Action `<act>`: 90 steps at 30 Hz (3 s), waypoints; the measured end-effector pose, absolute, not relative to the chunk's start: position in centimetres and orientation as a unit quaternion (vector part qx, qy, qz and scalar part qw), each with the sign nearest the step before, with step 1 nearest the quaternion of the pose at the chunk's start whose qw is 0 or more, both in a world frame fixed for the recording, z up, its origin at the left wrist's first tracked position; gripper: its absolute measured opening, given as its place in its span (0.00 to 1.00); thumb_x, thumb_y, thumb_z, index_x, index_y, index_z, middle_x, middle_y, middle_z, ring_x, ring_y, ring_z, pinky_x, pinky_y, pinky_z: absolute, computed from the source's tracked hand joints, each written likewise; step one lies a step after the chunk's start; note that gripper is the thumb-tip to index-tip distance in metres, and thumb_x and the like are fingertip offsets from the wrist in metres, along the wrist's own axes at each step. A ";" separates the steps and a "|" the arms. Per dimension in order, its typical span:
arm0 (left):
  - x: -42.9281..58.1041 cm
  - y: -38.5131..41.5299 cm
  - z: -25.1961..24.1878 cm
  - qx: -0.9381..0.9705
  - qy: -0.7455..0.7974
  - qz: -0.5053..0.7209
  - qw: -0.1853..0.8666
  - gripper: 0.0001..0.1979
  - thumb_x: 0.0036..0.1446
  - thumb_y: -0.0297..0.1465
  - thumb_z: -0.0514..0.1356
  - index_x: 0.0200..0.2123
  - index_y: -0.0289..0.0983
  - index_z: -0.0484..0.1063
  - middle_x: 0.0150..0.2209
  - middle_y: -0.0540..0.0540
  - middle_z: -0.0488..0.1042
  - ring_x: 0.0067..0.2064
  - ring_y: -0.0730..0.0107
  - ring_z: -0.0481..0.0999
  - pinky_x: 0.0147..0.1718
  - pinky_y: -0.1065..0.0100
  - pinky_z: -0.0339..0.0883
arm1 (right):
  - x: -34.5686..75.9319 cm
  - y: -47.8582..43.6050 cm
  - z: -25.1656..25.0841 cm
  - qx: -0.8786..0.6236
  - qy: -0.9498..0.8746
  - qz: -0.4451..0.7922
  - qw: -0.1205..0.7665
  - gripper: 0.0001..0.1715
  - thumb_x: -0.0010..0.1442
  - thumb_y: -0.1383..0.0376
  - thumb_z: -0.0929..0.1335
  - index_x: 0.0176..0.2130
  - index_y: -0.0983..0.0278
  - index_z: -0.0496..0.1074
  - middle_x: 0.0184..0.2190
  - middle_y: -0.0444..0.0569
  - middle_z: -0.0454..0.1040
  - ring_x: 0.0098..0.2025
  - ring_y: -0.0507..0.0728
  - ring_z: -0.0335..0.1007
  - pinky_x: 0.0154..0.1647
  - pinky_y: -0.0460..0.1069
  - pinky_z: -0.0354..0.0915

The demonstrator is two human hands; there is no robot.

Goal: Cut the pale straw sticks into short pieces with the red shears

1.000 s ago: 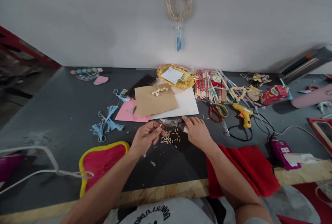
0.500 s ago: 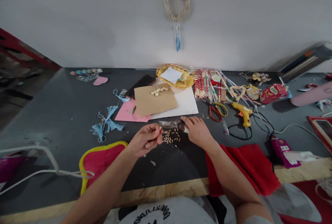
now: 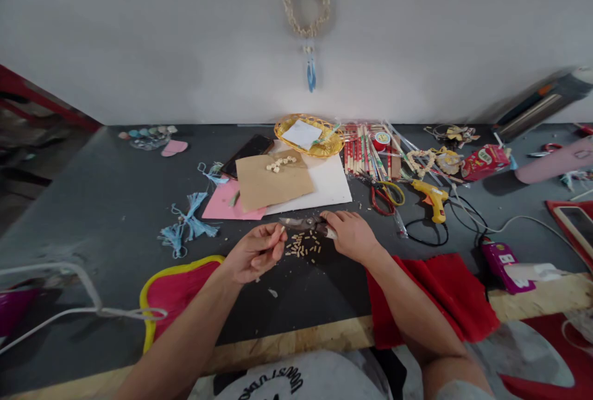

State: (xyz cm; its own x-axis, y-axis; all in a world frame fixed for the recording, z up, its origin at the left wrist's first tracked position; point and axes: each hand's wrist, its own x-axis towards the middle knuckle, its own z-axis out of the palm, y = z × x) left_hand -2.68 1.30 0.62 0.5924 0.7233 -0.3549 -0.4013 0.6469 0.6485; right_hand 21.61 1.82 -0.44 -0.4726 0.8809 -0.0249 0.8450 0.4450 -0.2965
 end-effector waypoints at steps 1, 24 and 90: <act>-2.4 1.3 0.6 0.288 0.353 0.357 0.816 0.12 0.50 0.35 0.67 0.28 0.32 0.70 0.20 0.47 0.75 0.11 0.87 0.52 0.10 0.81 0.41 | 21.6 1.8 -0.5 -0.522 -0.842 0.124 0.060 0.26 0.60 0.71 0.62 0.57 0.64 0.64 0.47 0.54 0.74 0.49 0.60 0.68 0.49 0.52 0.61; -2.4 0.7 0.9 0.215 0.256 0.324 0.885 0.11 0.50 0.32 0.68 0.28 0.31 0.70 0.15 0.51 0.67 0.11 0.90 0.43 0.09 0.83 0.36 | 22.6 2.5 -0.7 -0.469 -0.868 0.119 0.113 0.28 0.58 0.70 0.64 0.58 0.65 0.64 0.47 0.56 0.74 0.50 0.60 0.68 0.50 0.54 0.62; -2.0 1.7 -1.4 0.523 0.541 0.500 0.429 0.10 0.59 0.37 0.59 0.35 0.36 0.75 0.26 0.49 0.76 0.31 0.70 0.74 0.34 0.70 0.67 | 19.9 1.3 -2.5 -0.404 -0.827 0.251 0.301 0.11 0.63 0.72 0.61 0.39 0.62 0.72 0.38 0.52 0.76 0.42 0.58 0.70 0.46 0.54 0.68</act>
State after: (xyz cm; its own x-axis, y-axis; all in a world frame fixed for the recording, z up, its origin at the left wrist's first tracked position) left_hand -2.00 1.71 -1.39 -0.0849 0.9946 0.0602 0.1372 -0.0482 0.9894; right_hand 19.85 1.28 -2.47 -0.4924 0.8186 0.2958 0.5166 0.5483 -0.6576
